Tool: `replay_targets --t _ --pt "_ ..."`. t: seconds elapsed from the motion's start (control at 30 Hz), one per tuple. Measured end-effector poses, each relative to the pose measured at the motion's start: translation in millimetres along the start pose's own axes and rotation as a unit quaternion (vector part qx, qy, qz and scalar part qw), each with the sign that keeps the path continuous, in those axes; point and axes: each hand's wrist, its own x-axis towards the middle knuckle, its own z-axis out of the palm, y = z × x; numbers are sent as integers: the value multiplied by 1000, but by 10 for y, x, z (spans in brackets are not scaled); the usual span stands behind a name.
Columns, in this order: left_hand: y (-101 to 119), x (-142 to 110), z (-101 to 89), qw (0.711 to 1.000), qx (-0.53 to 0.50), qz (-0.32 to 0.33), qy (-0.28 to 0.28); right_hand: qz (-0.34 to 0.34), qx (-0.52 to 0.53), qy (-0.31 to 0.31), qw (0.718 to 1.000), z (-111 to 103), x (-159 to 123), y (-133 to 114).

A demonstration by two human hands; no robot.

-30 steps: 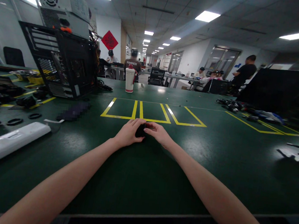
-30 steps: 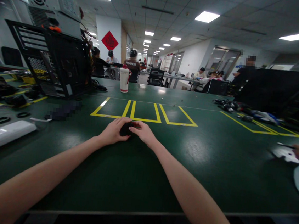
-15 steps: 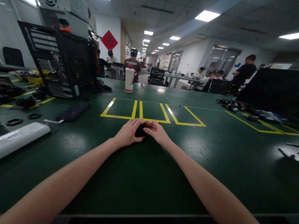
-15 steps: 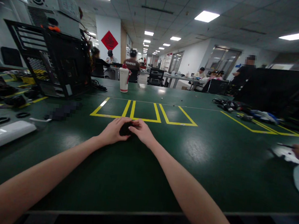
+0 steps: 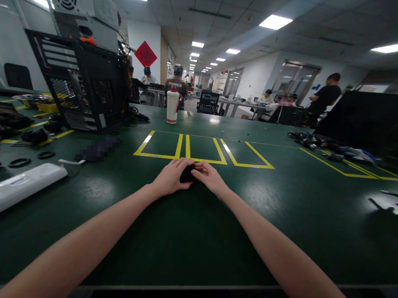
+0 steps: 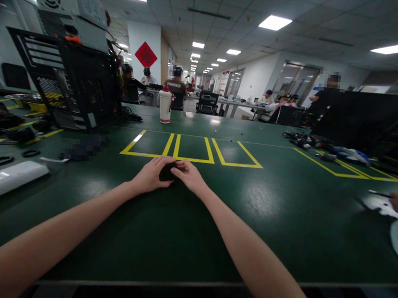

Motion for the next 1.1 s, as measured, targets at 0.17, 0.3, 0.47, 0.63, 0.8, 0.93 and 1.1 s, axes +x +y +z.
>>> replay_targets --t 0.17,0.3,0.47,0.63,0.8,0.93,1.1 --pt "9 0 -2 1000 3 5 0 1 22 22 1000 25 -1 -61" --pt "4 0 5 1000 6 4 2 37 31 13 999 21 -10 -86" --pt "-4 3 12 1000 1 4 6 4 30 5 1000 -7 -1 1" --pt "-2 3 7 1000 -1 2 4 -20 9 8 1000 -3 -8 -9" --pt "9 1 -9 1000 -6 -2 2 4 24 24 999 34 -25 -102" --pt "15 -1 -18 1000 -2 2 0 42 20 21 999 33 -29 -127" --pt "9 1 -7 1000 -3 4 5 19 33 -2 999 1 -14 -46"
